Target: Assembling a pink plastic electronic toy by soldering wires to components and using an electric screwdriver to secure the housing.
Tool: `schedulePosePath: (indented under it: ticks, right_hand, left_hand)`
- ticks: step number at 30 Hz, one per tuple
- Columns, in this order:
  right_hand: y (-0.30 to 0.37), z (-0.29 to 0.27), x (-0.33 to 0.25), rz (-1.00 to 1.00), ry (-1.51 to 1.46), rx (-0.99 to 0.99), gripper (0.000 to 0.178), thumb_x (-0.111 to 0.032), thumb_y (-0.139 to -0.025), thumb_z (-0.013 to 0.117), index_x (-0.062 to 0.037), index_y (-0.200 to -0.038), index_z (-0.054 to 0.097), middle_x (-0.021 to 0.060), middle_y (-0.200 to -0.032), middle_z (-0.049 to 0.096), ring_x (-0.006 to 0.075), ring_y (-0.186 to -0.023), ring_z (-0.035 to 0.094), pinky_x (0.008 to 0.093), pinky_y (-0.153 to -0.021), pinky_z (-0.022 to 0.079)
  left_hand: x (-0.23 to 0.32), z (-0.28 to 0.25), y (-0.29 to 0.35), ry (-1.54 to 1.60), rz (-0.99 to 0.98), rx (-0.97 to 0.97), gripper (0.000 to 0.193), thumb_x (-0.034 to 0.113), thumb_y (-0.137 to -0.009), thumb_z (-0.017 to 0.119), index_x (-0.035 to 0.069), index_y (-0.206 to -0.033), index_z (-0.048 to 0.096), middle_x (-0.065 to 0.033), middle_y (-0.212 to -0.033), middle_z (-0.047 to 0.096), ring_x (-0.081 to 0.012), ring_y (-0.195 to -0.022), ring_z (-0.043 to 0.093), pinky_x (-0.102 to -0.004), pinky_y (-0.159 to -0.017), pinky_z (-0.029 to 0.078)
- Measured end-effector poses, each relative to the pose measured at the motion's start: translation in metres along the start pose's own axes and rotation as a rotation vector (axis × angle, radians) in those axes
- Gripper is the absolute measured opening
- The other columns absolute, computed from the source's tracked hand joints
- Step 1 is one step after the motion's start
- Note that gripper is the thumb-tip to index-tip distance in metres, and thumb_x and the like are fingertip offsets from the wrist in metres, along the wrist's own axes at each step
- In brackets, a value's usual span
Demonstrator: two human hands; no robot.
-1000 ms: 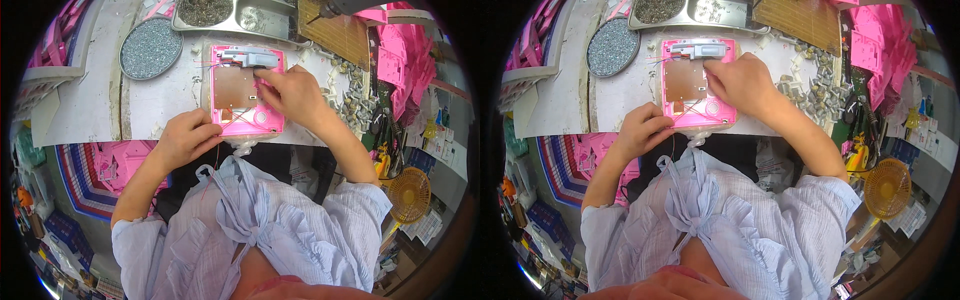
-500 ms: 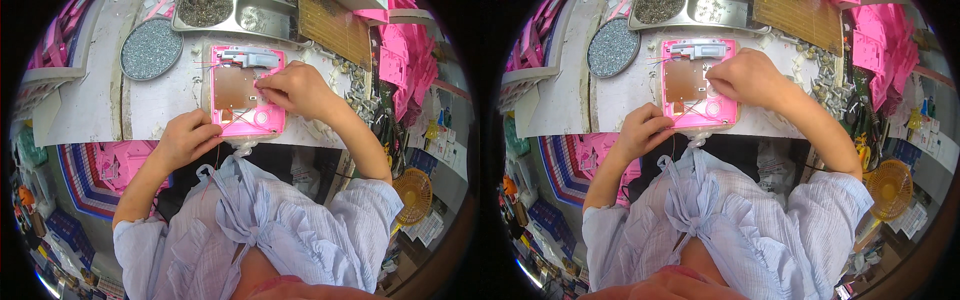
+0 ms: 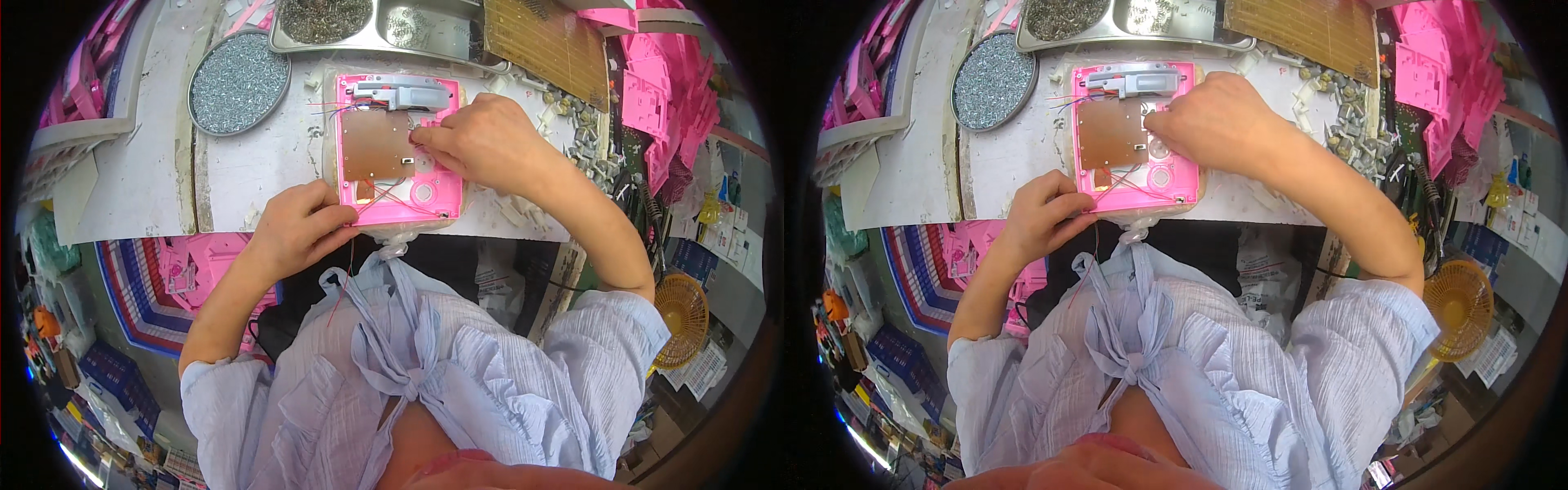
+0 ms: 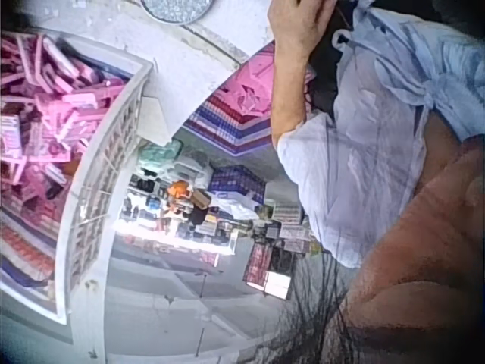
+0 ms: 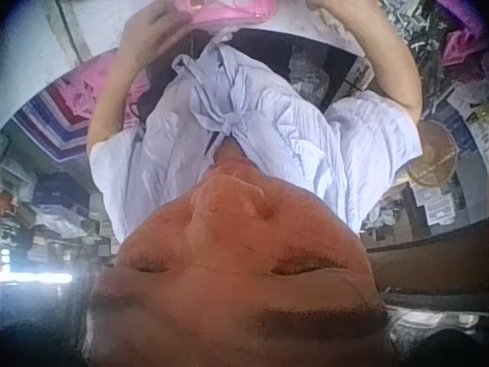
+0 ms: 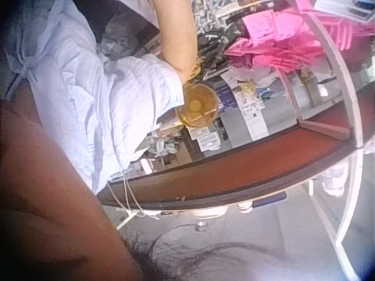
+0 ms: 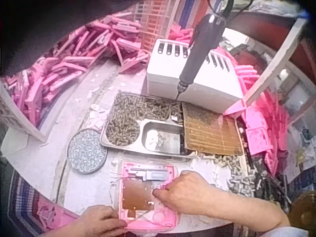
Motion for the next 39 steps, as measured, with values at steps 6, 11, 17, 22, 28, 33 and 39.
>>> schedulePosePath:
  ticks: [6, 11, 17, 22, 28, 33, 39]
  right_hand:
    - [0.02, -0.004, 0.023, -0.086, -0.516, 0.374, 0.026, -0.015, -0.086, 0.073, -0.0115, -0.111, 0.077, 0.0077, -0.074, 0.07, 0.0228, -0.065, 0.063, 0.0386, -0.062, 0.048]
    - [0.056, 0.02, 0.017, 0.194, -0.581, 0.653, 0.023, -0.014, -0.084, 0.075, -0.0107, -0.106, 0.078, 0.0071, -0.074, 0.071, 0.024, -0.064, 0.064, 0.0375, -0.066, 0.051]
    - [0.027, 0.033, -0.016, 0.087, -0.501, 0.632, 0.021, -0.018, -0.084, 0.077, -0.008, -0.103, 0.077, 0.008, -0.073, 0.068, 0.0271, -0.067, 0.063, 0.0385, -0.068, 0.048]
    - [0.038, 0.003, 0.021, 0.134, -0.573, 0.539, 0.02, -0.018, -0.085, 0.076, -0.0064, -0.101, 0.077, 0.0108, -0.08, 0.072, 0.0257, -0.072, 0.068, 0.0365, -0.072, 0.053]
    - [0.053, -0.031, 0.182, 0.513, -0.721, 0.827, 0.026, -0.021, -0.089, 0.076, 0.001, -0.104, 0.076, 0.0112, -0.089, 0.077, 0.0111, -0.081, 0.07, 0.0278, -0.072, 0.054]
    - [0.008, -0.106, 0.224, 0.626, -0.367, 1.019, 0.022, -0.017, -0.089, 0.074, 0.0003, -0.103, 0.076, 0.0096, -0.087, 0.076, 0.017, -0.078, 0.069, 0.0318, -0.073, 0.054]
    - [-0.089, -0.122, 0.315, 0.122, -1.197, 1.189, 0.028, -0.035, -0.103, 0.054, -0.0147, -0.116, 0.067, 0.0074, -0.099, 0.073, 0.0216, -0.091, 0.071, 0.0397, -0.082, 0.057]
  left_hand:
    - [0.0, -0.004, -0.003, -0.041, 0.041, -0.04, 0.03, 0.012, -0.072, 0.086, 0.01, -0.098, 0.069, -0.006, -0.082, 0.061, -0.0257, -0.07, 0.062, -0.038, -0.059, 0.049]
    - [-0.003, -0.008, -0.01, -0.079, 0.131, -0.132, 0.028, 0.014, -0.073, 0.085, 0.011, -0.095, 0.068, -0.0059, -0.08, 0.06, -0.0274, -0.068, 0.06, -0.0407, -0.056, 0.046]
    - [-0.007, -0.019, -0.023, -0.198, 0.29, -0.377, 0.019, 0.02, -0.08, 0.067, 0.01, -0.096, 0.064, -0.004, -0.082, 0.057, -0.0239, -0.074, 0.061, -0.0394, -0.06, 0.048]
    - [-0.004, -0.018, -0.024, -0.334, 0.443, -0.367, 0.021, 0.02, -0.079, 0.063, 0.011, -0.098, 0.064, -0.0014, -0.087, 0.057, -0.0177, -0.08, 0.061, -0.0353, -0.066, 0.046]
    - [-0.004, -0.014, -0.016, -0.337, 0.417, -0.296, 0.024, 0.018, -0.081, 0.063, 0.01, -0.104, 0.063, -0.0027, -0.092, 0.059, -0.0187, -0.082, 0.061, -0.0351, -0.068, 0.047]
    - [0.014, -0.031, -0.028, -0.167, 0.135, -0.462, 0.035, 0.02, -0.083, 0.072, 0.009, -0.114, 0.061, -0.0075, -0.099, 0.059, -0.0257, -0.087, 0.063, -0.0399, -0.072, 0.05]
    - [0.025, -0.031, -0.034, -0.045, -0.007, -0.374, 0.038, 0.021, -0.081, 0.078, 0.008, -0.114, 0.063, -0.01, -0.096, 0.058, -0.0296, -0.085, 0.062, -0.0416, -0.071, 0.051]
Point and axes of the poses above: each hand's wrist, its own y-axis away from the middle knuckle, its own z-axis out of the palm, x = y × z, the point moved 1 cm from there along -y, towards the middle knuckle
